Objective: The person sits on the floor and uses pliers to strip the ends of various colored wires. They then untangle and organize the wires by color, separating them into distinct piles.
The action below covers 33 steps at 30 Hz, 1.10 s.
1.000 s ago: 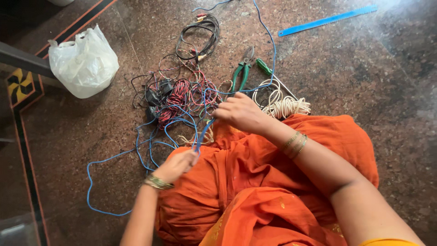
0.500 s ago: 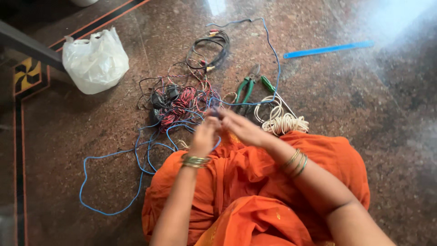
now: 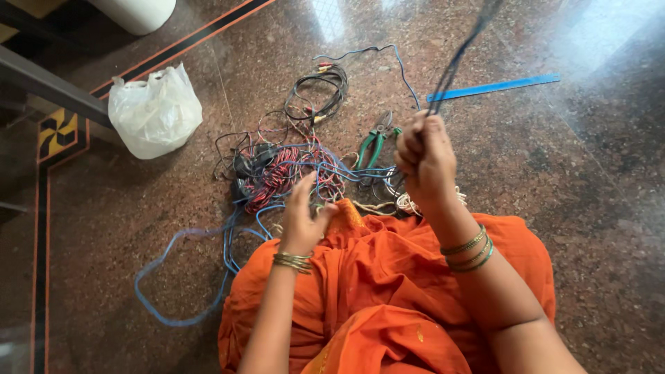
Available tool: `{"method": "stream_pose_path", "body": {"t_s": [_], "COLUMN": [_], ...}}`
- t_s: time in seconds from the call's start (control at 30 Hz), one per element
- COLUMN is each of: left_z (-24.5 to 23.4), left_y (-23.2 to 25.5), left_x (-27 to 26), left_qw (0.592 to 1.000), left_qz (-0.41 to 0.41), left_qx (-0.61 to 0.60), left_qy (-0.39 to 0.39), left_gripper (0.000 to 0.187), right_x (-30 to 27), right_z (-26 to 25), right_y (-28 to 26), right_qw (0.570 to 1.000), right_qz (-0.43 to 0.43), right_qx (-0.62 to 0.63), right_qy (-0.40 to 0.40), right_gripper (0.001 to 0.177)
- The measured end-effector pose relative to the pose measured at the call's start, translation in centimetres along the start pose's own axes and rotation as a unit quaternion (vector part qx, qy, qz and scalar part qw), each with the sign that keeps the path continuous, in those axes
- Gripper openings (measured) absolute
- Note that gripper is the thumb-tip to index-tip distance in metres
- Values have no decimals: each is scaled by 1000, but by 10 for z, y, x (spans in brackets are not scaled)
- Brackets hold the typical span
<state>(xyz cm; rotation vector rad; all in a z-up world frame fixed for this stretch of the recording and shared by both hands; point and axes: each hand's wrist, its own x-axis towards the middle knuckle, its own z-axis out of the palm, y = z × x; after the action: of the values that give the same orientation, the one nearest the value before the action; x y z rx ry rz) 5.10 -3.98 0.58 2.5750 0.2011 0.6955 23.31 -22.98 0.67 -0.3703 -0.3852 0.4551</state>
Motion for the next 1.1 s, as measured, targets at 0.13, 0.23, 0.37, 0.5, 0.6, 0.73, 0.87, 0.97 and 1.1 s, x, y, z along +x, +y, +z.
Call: {"method": "stream_pose_path", "body": {"t_s": [0.13,0.23,0.37,0.5,0.6,0.73,0.87,0.97,1.1], "left_z": [25,60,117,151,150,122,89,78,66], "left_y": [16,31,46,64,65,46,22,5,-17], "left_x": [16,28,22,-13,-21,-15,-17,-14,-19], "left_qw": [986,964,940,914,935,970,966,963,974], "left_qz": [164,239,33,65,65,110,153,182,140], "left_qx": [10,-113,-256,-329,-286,-134,-108,-95,10], "left_qy": [-2,8,-222,-228,-198,-173,-180,-174,-179], "left_gripper": [99,77,35,19,19,22,29,25,21], "right_x": [-17,-25,-26,-32,-34,-32,-44,-58,-54], "right_z": [20,30,29,23,16,-21,-80,-110,-112], "right_y": [-5,-9,-33,-51,-57,-97,-156,-173,-164], "right_qw": [999,999,990,944,928,912,916,924,932], "right_qz": [29,27,-137,-301,-341,-388,-391,-369,-342], "right_qx": [12,16,-37,-104,-126,-96,-30,-15,-44], "right_qy": [8,2,0,89,84,91,79,101,114], "right_gripper": [25,24,20,31,33,36,40,34,33]}}
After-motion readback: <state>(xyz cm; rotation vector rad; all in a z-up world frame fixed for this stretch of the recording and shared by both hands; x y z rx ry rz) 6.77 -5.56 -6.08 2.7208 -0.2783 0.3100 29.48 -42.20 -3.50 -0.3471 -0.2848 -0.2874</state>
